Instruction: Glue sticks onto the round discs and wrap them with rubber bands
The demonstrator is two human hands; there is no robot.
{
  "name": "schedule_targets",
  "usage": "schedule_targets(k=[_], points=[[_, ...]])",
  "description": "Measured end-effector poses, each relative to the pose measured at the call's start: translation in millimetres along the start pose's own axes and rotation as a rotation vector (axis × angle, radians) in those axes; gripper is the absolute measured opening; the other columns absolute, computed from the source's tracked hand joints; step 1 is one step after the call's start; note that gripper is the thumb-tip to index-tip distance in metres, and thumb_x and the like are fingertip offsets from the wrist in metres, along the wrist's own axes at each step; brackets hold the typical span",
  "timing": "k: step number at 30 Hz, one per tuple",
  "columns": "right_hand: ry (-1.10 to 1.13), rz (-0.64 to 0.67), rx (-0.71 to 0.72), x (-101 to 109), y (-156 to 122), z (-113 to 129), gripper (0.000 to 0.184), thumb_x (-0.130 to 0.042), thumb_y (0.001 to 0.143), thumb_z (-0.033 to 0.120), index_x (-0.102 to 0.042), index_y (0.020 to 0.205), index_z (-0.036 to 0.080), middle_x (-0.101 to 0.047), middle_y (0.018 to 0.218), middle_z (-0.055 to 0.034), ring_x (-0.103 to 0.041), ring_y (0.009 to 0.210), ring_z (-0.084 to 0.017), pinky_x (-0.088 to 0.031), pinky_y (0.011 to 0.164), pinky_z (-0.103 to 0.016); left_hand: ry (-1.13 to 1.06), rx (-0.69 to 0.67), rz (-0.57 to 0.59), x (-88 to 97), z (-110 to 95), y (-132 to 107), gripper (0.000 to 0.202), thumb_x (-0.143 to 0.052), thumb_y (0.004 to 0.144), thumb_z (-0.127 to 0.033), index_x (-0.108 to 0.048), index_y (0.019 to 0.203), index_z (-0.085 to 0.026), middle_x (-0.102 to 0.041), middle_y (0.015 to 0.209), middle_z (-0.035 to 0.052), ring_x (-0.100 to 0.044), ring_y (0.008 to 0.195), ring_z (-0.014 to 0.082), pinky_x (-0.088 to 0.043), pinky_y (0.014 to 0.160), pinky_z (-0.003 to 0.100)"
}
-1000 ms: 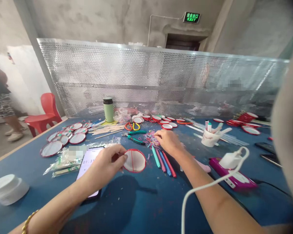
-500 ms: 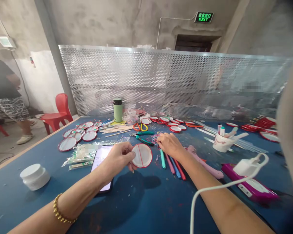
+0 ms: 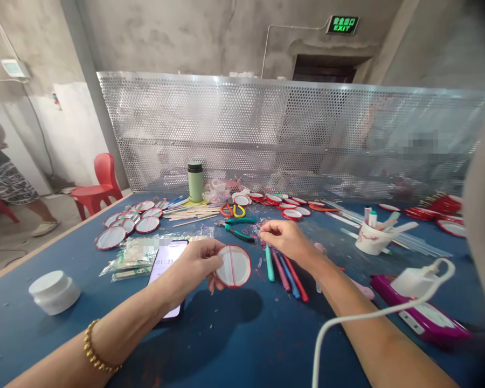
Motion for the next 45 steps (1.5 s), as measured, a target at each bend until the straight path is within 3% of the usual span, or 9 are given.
schedule_targets(k=[5,10,15,18,22,26,31,41,45], points=[[0.220,0.151,-0.072,-20,-18,23,0.021,-0.062,0.079,0.034,-0.065,0.070,0.015,-0.063,0.064,-0.0015,-0.054,0.058,-0.012,-0.042,0.056,-0.023,-0.053,0.077,-0.024,-1.0,8,-5,0.042,-0.052,0.070,-0.018,-0.061,0.111,-0.014,-0.056,0.059,-0.0035,-0.051,0.043,0.0093,-0.035,0.038,0.018],[0.242,0.351,-0.064,-47,-31,32,0.021,-0.059,0.085,0.036,-0.064,0.075,0.018,-0.056,0.061,0.0023,-0.043,0.048,-0.009,-0.033,0.046,-0.022,-0.025,0.117,0.028,-14.3,27,-3,0.030,-0.044,0.072,-0.018,-0.069,0.087,-0.014,-0.059,0.061,0.0010,-0.050,0.046,0.0091,-0.031,0.039,0.019],[0.174,0.483,-0.002,-66,-39,37,0.028,-0.055,0.089,0.042,-0.063,0.076,0.019,-0.055,0.065,0.0006,-0.046,0.058,-0.011,-0.034,0.050,-0.023,0.064,0.098,0.017,-18.8,38,2,0.016,-0.054,0.077,-0.027,-0.064,0.076,-0.015,-0.053,0.055,-0.0018,-0.047,0.048,0.0092,-0.030,0.042,0.020],[0.143,0.538,-0.013,-73,-45,39,0.030,-0.051,0.092,0.044,-0.063,0.080,0.019,-0.056,0.072,0.0000,-0.047,0.064,-0.012,-0.035,0.054,-0.024,0.151,0.010,0.057,-22.2,36,7,0.031,-0.057,0.081,-0.043,-0.057,0.067,-0.015,-0.046,0.051,-0.0033,-0.040,0.046,0.0077,-0.024,0.041,0.020],[0.096,0.555,-0.009,-74,-46,41,0.029,-0.050,0.092,0.042,-0.060,0.078,0.019,-0.054,0.071,0.0007,-0.046,0.064,-0.013,-0.035,0.055,-0.024,0.221,-0.081,0.061,-20.7,33,11,0.036,-0.057,0.083,-0.048,-0.057,0.069,-0.015,-0.041,0.050,-0.0052,-0.032,0.046,0.0064,-0.018,0.041,0.021],[0.096,0.541,-0.006,-71,-44,40,0.032,-0.050,0.093,0.044,-0.058,0.076,0.019,-0.054,0.067,0.0005,-0.048,0.062,-0.013,-0.036,0.053,-0.024,0.257,-0.125,-0.021,-11.5,24,8,0.023,-0.059,0.083,-0.037,-0.061,0.081,-0.015,-0.039,0.050,-0.0071,-0.028,0.045,0.0055,-0.016,0.041,0.020],[0.146,0.507,-0.001,-67,-42,41,0.032,-0.052,0.091,0.046,-0.059,0.075,0.019,-0.054,0.066,0.0009,-0.049,0.060,-0.012,-0.037,0.053,-0.023,0.213,-0.154,-0.037,-9.1,17,5,0.012,-0.055,0.084,-0.029,-0.059,0.084,-0.017,-0.039,0.047,-0.0084,-0.029,0.040,0.0049,-0.014,0.040,0.020],[0.484,0.486,0.000,-64,-44,61,0.030,-0.060,0.087,0.046,-0.059,0.075,0.018,-0.045,0.069,0.0028,-0.038,0.062,-0.011,-0.030,0.056,-0.024,0.140,-0.140,0.003,-13.5,17,2,0.010,-0.054,0.084,-0.028,-0.054,0.081,-0.018,-0.035,0.049,-0.0084,-0.027,0.041,0.0049,-0.017,0.040,0.019],[0.595,0.558,-0.066,-72,-49,59,0.035,-0.063,0.084,0.049,-0.057,0.075,0.016,-0.043,0.067,0.0030,-0.036,0.063,-0.011,-0.027,0.055,-0.024,0.190,-0.165,-0.031,-10.6,10,-1,0.008,-0.052,0.083,-0.024,-0.054,0.078,-0.018,-0.033,0.051,-0.0078,-0.026,0.046,0.0065,-0.018,0.042,0.021]])
Point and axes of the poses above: each hand's wrist, its own y-axis towards the middle knuckle, its own x-axis out of the back of the hand, z = x × y, the point moved 10 cm from there along y, towards the middle knuckle
